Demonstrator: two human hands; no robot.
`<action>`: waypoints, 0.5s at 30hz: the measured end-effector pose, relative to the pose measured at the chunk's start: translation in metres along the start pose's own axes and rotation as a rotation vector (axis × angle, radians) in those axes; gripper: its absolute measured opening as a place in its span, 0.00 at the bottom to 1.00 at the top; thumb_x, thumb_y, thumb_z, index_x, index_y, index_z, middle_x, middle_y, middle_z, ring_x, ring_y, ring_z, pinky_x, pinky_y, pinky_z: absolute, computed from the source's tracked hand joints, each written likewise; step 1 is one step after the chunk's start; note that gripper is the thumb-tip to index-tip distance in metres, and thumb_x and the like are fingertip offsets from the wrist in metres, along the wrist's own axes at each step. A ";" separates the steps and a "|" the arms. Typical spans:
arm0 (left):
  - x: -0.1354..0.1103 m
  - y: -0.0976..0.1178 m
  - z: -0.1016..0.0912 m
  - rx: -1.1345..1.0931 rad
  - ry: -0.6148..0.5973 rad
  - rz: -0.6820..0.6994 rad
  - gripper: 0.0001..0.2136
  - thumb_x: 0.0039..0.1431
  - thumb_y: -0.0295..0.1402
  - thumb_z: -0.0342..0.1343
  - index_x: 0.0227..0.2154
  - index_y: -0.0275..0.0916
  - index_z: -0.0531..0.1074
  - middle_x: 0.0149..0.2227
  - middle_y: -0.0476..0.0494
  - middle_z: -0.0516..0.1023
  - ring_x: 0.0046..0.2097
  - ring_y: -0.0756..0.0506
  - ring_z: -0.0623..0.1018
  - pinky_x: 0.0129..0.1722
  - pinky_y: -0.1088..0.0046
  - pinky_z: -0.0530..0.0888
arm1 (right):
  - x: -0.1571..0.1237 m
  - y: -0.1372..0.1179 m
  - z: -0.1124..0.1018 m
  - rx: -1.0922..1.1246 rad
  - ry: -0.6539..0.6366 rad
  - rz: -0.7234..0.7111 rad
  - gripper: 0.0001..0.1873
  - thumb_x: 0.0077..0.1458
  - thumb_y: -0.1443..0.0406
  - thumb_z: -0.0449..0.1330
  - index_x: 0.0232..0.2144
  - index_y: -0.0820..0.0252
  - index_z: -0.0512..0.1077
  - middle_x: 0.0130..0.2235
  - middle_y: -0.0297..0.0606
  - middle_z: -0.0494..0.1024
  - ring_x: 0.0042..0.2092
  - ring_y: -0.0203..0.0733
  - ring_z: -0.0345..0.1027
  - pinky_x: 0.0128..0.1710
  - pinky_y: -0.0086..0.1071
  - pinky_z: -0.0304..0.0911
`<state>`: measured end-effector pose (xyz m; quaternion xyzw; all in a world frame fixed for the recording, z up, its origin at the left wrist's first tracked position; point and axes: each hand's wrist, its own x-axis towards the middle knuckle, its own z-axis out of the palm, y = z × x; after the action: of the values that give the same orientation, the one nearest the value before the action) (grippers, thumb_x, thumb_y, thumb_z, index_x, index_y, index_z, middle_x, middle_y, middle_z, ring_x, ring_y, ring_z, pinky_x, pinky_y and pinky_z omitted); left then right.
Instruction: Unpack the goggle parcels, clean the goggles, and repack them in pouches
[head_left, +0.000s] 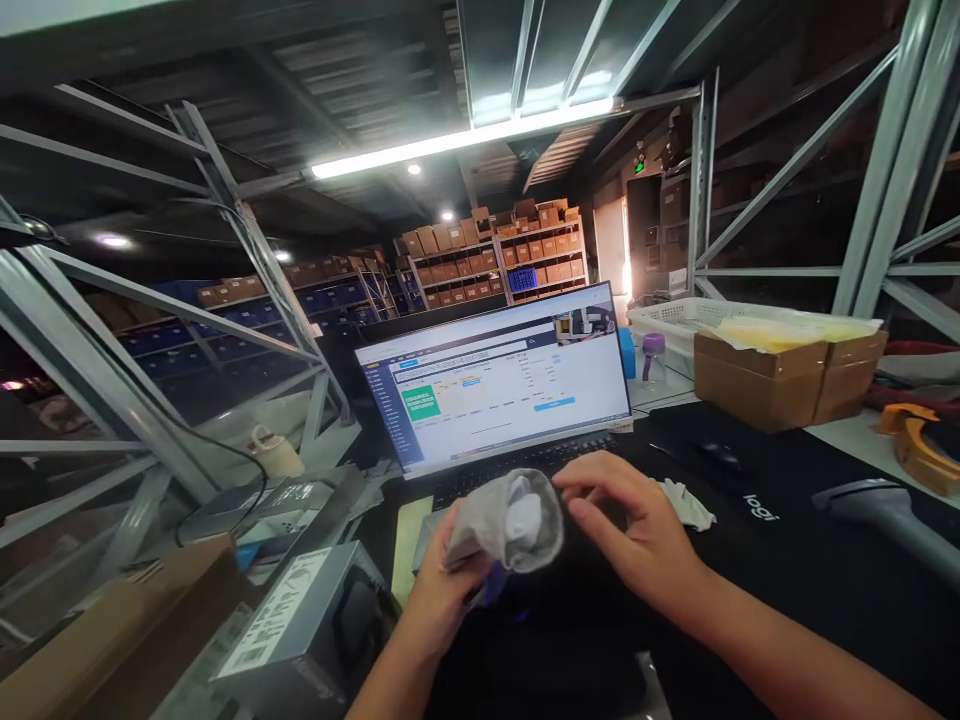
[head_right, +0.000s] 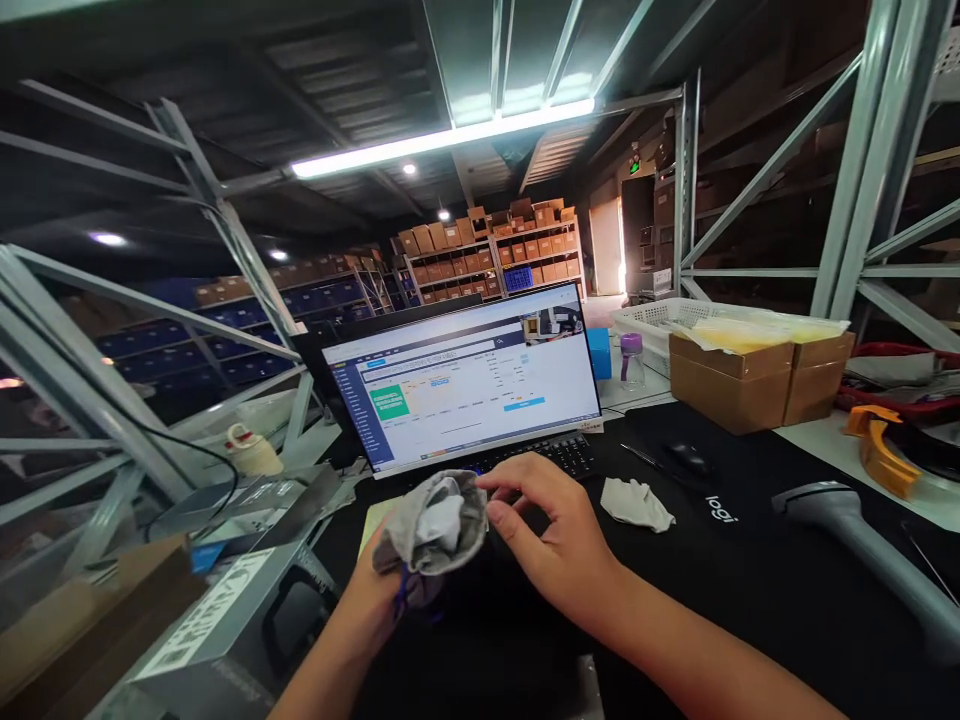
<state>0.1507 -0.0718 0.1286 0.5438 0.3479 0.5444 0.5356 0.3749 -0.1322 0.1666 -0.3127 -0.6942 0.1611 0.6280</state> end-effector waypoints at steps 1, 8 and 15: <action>-0.001 0.000 0.000 0.013 -0.033 0.001 0.25 0.35 0.38 0.76 0.40 0.40 0.77 0.34 0.46 0.79 0.35 0.43 0.76 0.37 0.71 0.73 | 0.000 -0.003 -0.002 -0.015 -0.015 -0.007 0.09 0.63 0.62 0.60 0.44 0.52 0.78 0.43 0.39 0.78 0.43 0.41 0.73 0.38 0.32 0.69; -0.005 0.002 -0.001 0.195 -0.126 0.059 0.19 0.47 0.39 0.72 0.39 0.41 0.73 0.34 0.47 0.77 0.34 0.46 0.74 0.35 0.74 0.70 | -0.001 -0.008 0.004 -0.216 -0.248 0.344 0.24 0.49 0.69 0.65 0.50 0.53 0.71 0.33 0.30 0.80 0.30 0.38 0.71 0.31 0.32 0.63; -0.007 -0.006 -0.007 0.287 -0.161 0.118 0.41 0.39 0.40 0.77 0.58 0.45 0.68 0.55 0.38 0.74 0.54 0.36 0.75 0.53 0.66 0.70 | 0.013 0.028 0.001 0.045 -0.095 0.474 0.16 0.49 0.68 0.62 0.43 0.58 0.74 0.41 0.39 0.82 0.40 0.46 0.77 0.42 0.37 0.70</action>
<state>0.1443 -0.0760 0.1207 0.6760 0.3455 0.4743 0.4458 0.3804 -0.1028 0.1591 -0.4448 -0.6263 0.3340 0.5463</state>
